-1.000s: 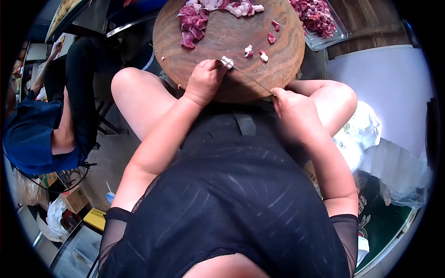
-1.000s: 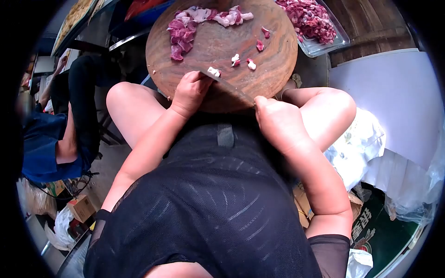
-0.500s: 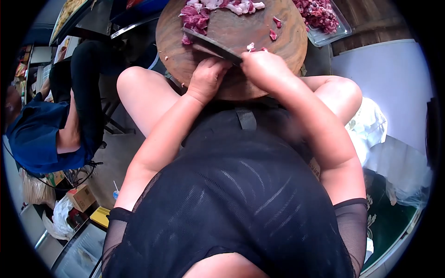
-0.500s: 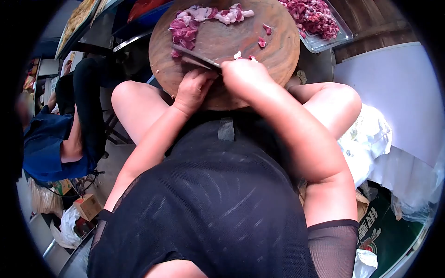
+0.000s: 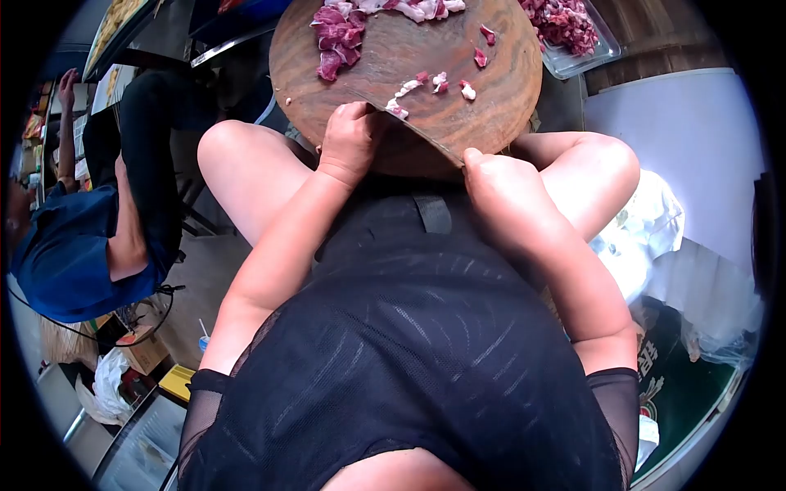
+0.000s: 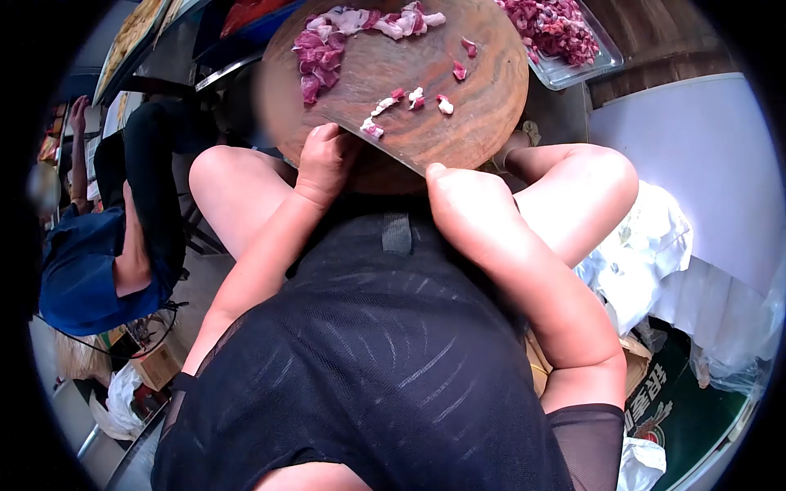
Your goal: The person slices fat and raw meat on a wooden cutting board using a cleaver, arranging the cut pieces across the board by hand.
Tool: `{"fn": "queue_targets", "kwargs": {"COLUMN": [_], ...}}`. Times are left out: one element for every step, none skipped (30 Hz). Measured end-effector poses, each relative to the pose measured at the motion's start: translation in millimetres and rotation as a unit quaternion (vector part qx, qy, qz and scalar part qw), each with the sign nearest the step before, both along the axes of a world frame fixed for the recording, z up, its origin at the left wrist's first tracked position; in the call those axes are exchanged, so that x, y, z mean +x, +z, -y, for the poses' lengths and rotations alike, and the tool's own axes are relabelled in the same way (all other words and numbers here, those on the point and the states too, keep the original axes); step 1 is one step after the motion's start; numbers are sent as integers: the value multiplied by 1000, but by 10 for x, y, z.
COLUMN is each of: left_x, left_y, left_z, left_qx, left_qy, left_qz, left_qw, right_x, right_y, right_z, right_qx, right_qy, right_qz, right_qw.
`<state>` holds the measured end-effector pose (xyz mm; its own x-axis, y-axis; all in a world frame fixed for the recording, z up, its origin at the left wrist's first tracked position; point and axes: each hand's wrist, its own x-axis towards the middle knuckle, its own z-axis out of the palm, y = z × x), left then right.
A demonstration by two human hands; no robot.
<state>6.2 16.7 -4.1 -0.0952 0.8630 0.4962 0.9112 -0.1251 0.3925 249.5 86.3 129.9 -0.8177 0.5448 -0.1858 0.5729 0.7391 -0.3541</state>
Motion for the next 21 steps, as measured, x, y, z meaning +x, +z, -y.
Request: {"fn": "queue_targets", "kwargs": {"left_x": [-4,-3,6,28,52,63,54,40,31,28,0,-53,-79,-100,-136,-138,-116,-37,67,169,211], "left_y": [-2,-5,-2,-6,-12,0,34,73,102,121,124,121,152,184,191,201,205,199,200,204,211], "left_z": [-8,-21,-31,-33,-30,-24,-10,22,48,58,51,25,-2,-28,-77,-155,-239,-360,-500,-625,-706], "left_qx": [-3,-7,-10,-9,4,17,18,-21,-59,-75,-71,-89,-107,-123,-138,-131,-124,-91,-57,-32,-10], "left_qy": [-3,-12,-19,-21,-6,10,11,8,7,24,27,57,86,107,119,115,112,79,45,11,-22], "left_qz": [-2,28,59,55,31,7,1,-1,-3,-2,-4,-3,-1,48,81,88,92,139,183,132,81], "left_qw": [1000,1000,998,998,999,1000,1000,1000,998,997,997,994,990,986,980,981,982,983,980,991,996], "right_x": [-48,-110,-187,-309,-438,-564,-650,-676,-686,-676,-590,-473,-337,-189,-60,20,79,149,200,209,220], "right_y": [-31,-81,-110,-76,-210,-279,-314,-323,-325,-313,-289,-242,-189,-130,-88,-85,-97,-142,-195,-170,-143], "right_z": [11,2,-20,-68,-119,-152,-190,-244,-297,-334,-397,-474,-537,-577,-633,-712,-778,-809,-849,-831,-782], "right_qx": [-3,-16,-28,-11,-16,-16,-18,-18,-14,-6,-6,-21,-36,-21,-6,-15,-26,4,22,13,3], "right_qy": [-3,-15,-27,11,11,17,24,25,44,65,71,58,46,7,-30,-80,-130,-154,-162,-179,-195], "right_qz": [-2,-6,-10,17,22,0,-23,-28,-16,-3,19,31,45,43,39,58,74,42,12,-13,-36], "right_qw": [1000,1000,999,1000,1000,1000,999,999,999,998,997,998,997,999,999,995,988,987,986,984,980]}}
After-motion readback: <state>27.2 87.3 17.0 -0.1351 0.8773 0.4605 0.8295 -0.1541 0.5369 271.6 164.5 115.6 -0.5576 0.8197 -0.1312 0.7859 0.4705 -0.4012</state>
